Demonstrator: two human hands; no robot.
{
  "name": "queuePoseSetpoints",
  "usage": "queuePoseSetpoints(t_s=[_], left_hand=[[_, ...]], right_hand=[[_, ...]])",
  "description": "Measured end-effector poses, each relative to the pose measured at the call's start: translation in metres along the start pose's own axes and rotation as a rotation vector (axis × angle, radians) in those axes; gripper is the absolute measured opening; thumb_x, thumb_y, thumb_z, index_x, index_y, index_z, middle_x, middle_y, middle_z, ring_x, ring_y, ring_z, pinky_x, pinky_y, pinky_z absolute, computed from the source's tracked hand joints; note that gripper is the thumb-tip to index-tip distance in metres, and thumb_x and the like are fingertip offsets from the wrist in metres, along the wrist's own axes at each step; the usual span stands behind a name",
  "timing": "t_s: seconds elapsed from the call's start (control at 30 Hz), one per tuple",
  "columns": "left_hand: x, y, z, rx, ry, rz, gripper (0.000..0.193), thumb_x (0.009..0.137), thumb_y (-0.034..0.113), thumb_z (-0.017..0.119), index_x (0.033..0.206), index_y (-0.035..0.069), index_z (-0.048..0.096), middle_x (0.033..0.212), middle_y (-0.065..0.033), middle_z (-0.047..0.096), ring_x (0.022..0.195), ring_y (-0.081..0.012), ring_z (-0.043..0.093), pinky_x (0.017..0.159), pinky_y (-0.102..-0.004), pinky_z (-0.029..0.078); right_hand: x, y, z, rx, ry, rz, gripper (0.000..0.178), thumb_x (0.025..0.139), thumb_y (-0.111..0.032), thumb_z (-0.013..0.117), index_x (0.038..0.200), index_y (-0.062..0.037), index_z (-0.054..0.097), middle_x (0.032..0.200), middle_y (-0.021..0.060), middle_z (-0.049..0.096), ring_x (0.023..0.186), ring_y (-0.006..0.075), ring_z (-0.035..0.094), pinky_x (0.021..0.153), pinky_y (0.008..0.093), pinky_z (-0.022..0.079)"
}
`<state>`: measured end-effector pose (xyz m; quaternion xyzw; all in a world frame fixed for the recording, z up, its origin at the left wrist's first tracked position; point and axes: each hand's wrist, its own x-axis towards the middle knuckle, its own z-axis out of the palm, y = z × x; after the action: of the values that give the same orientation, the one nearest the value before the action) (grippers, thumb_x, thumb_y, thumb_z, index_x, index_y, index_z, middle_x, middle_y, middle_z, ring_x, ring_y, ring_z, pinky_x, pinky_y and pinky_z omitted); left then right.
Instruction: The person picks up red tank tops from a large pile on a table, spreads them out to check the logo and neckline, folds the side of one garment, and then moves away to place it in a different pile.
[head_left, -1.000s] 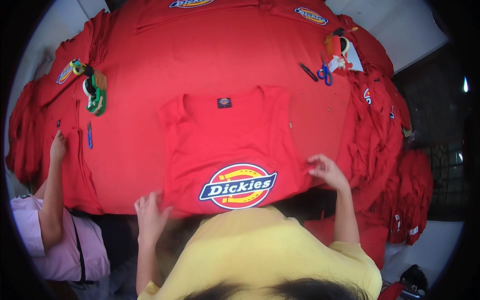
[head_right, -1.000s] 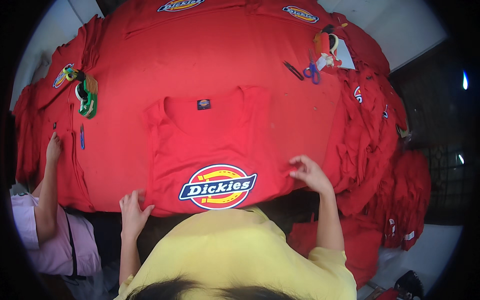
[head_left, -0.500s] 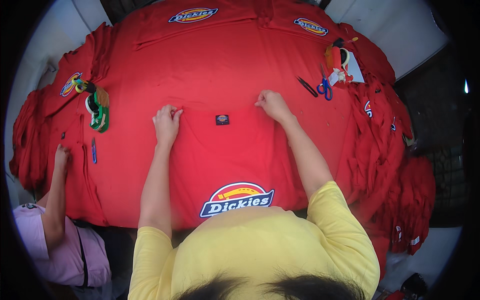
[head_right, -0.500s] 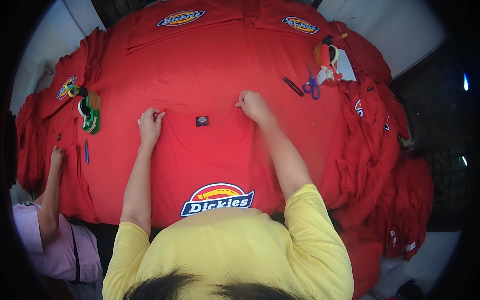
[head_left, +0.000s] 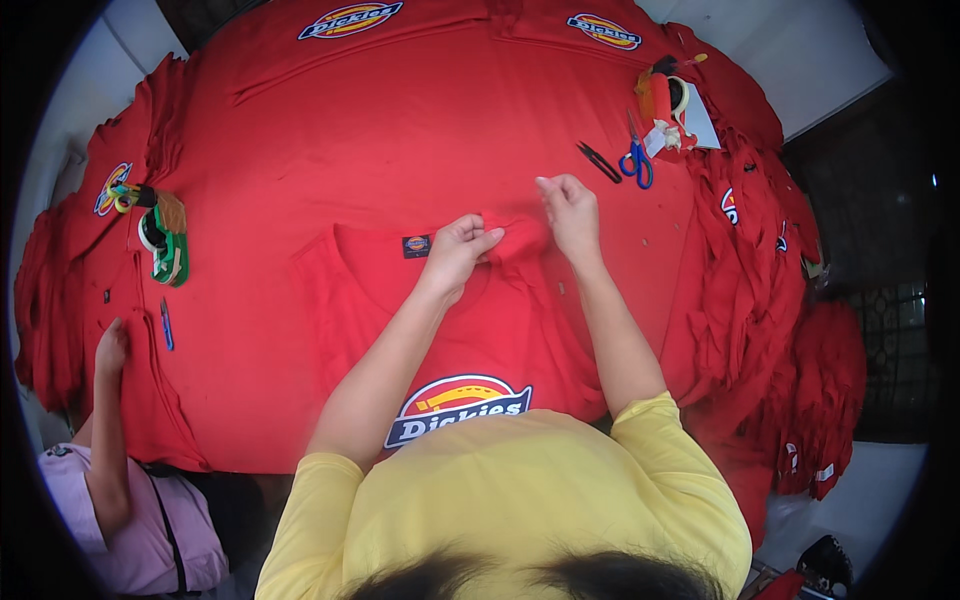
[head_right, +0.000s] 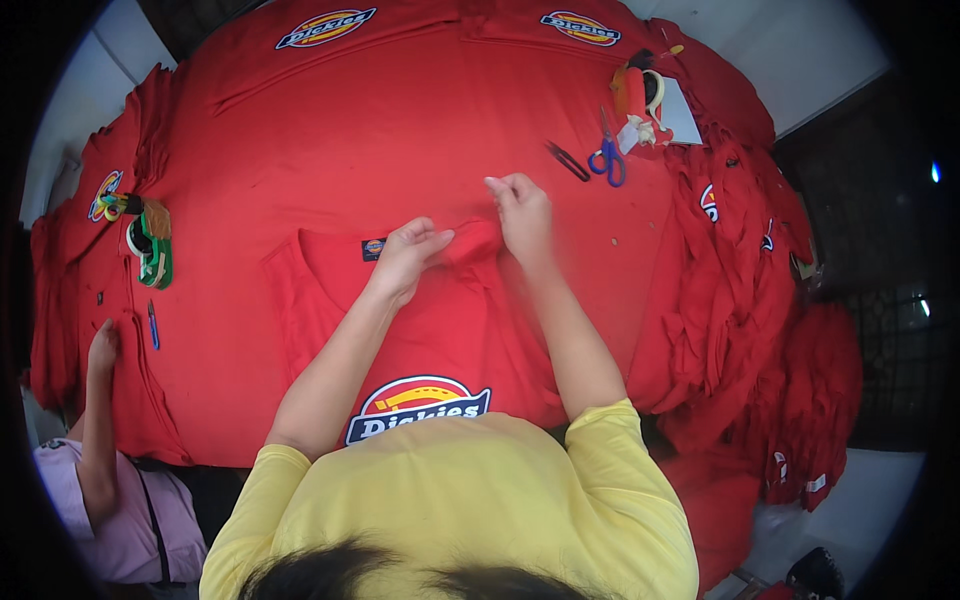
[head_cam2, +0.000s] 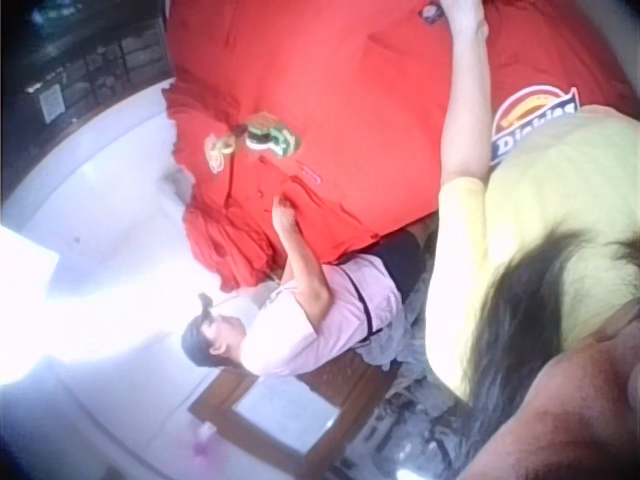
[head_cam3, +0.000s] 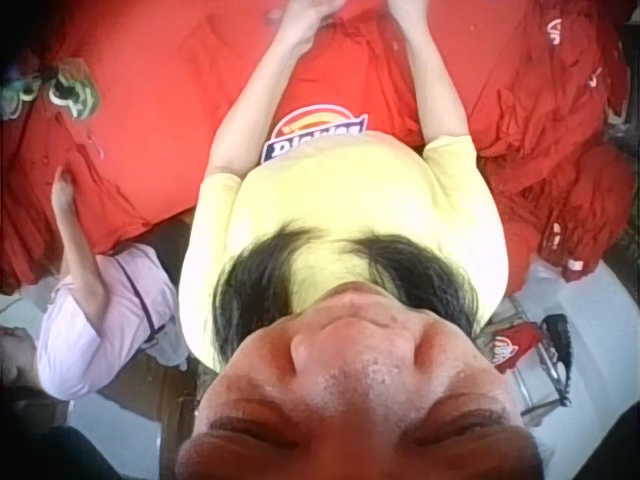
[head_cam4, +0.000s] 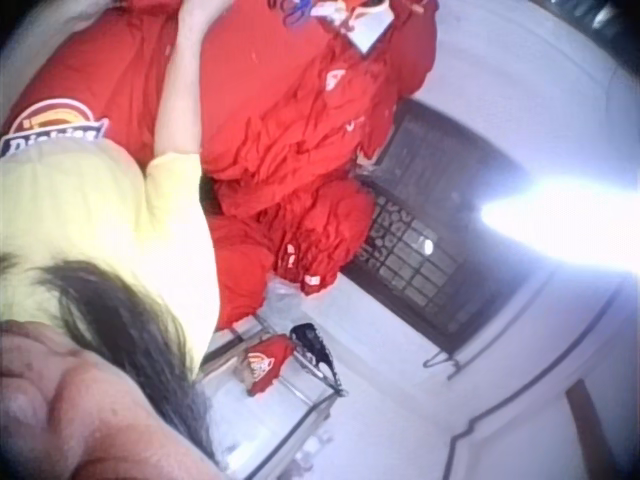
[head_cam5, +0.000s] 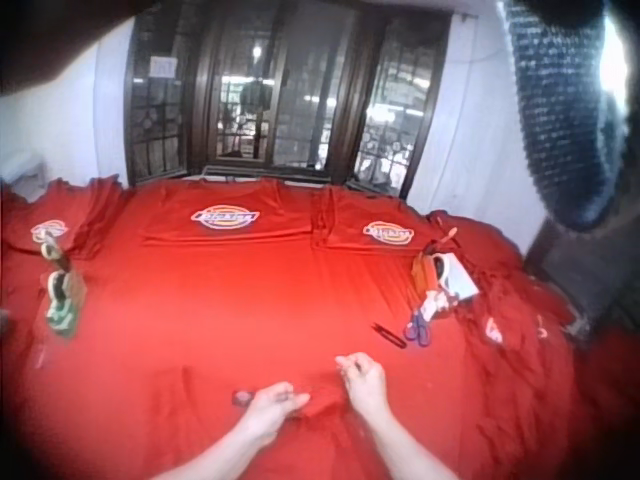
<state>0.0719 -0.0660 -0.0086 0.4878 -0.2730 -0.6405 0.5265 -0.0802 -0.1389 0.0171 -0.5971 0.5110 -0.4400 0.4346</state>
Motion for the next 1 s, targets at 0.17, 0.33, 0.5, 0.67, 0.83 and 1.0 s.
queuePoseSetpoints(t_s=[0.17, 0.33, 0.5, 0.67, 0.83, 1.0], left_hand=[[-0.017, 0.003, 0.0, -0.106, -0.061, -0.015, 0.01, 0.087, 0.01, 0.065, 0.094, 0.007, 0.06, 0.086, 0.0012, 0.061, 0.078, -0.0043, 0.056, 0.07, -0.0202, 0.043], [-0.029, 0.01, -0.005, 0.013, -0.125, 0.019, 0.011, 0.085, 0.006, 0.066, 0.088, 0.008, 0.057, 0.087, 0.0006, 0.059, 0.084, -0.0044, 0.054, 0.074, -0.0214, 0.042], [-0.042, 0.017, -0.002, 0.051, -0.119, 0.106, 0.013, 0.083, 0.007, 0.068, 0.089, 0.007, 0.055, 0.087, 0.0004, 0.06, 0.085, -0.0047, 0.054, 0.075, -0.0204, 0.041], [-0.043, 0.02, 0.007, 0.015, -0.04, 0.145, 0.014, 0.084, 0.008, 0.068, 0.09, 0.008, 0.055, 0.087, 0.0015, 0.06, 0.084, -0.0055, 0.054, 0.077, -0.0214, 0.041], [-0.038, 0.02, 0.007, -0.167, -0.048, 0.053, 0.01, 0.088, 0.009, 0.062, 0.096, 0.005, 0.059, 0.091, -0.0014, 0.063, 0.085, -0.0084, 0.057, 0.077, -0.023, 0.044], [-0.035, 0.014, 0.013, -0.495, -0.055, -0.014, 0.005, 0.089, 0.008, 0.061, 0.093, 0.008, 0.059, 0.09, -0.0008, 0.064, 0.083, -0.0096, 0.059, 0.076, -0.0246, 0.045]], right_hand=[[-0.04, -0.011, 0.0, -0.167, -0.144, -0.327, 0.015, 0.086, -0.013, 0.064, 0.091, 0.0012, 0.063, 0.082, 0.0053, 0.058, 0.068, 0.0091, 0.051, 0.062, 0.0241, 0.042], [-0.05, -0.006, 0.011, 0.027, -0.122, -0.219, 0.015, 0.088, -0.013, 0.062, 0.085, 0.0015, 0.063, 0.081, 0.005, 0.057, 0.064, 0.0086, 0.05, 0.059, 0.0232, 0.04], [-0.027, 0.002, -0.016, -0.039, -0.025, -0.128, 0.018, 0.091, -0.014, 0.058, 0.082, 0.0012, 0.06, 0.077, 0.0059, 0.056, 0.062, 0.0091, 0.05, 0.058, 0.0246, 0.04], [0.021, 0.019, -0.056, -0.223, 0.229, -0.183, 0.011, 0.086, -0.009, 0.06, 0.093, -0.001, 0.059, 0.092, 0.0093, 0.057, 0.072, 0.0175, 0.055, 0.067, 0.0321, 0.047], [0.081, 0.064, -0.08, -1.036, 0.21, -0.323, 0.025, 0.085, -0.016, 0.061, 0.108, -0.0052, 0.062, 0.109, 0.0121, 0.058, 0.099, 0.0282, 0.055, 0.083, 0.0411, 0.045], [0.102, 0.094, -0.086, -1.304, 0.248, -0.414, 0.021, 0.087, -0.018, 0.058, 0.102, -0.0049, 0.063, 0.105, 0.0121, 0.058, 0.104, 0.0306, 0.054, 0.084, 0.0417, 0.044]])
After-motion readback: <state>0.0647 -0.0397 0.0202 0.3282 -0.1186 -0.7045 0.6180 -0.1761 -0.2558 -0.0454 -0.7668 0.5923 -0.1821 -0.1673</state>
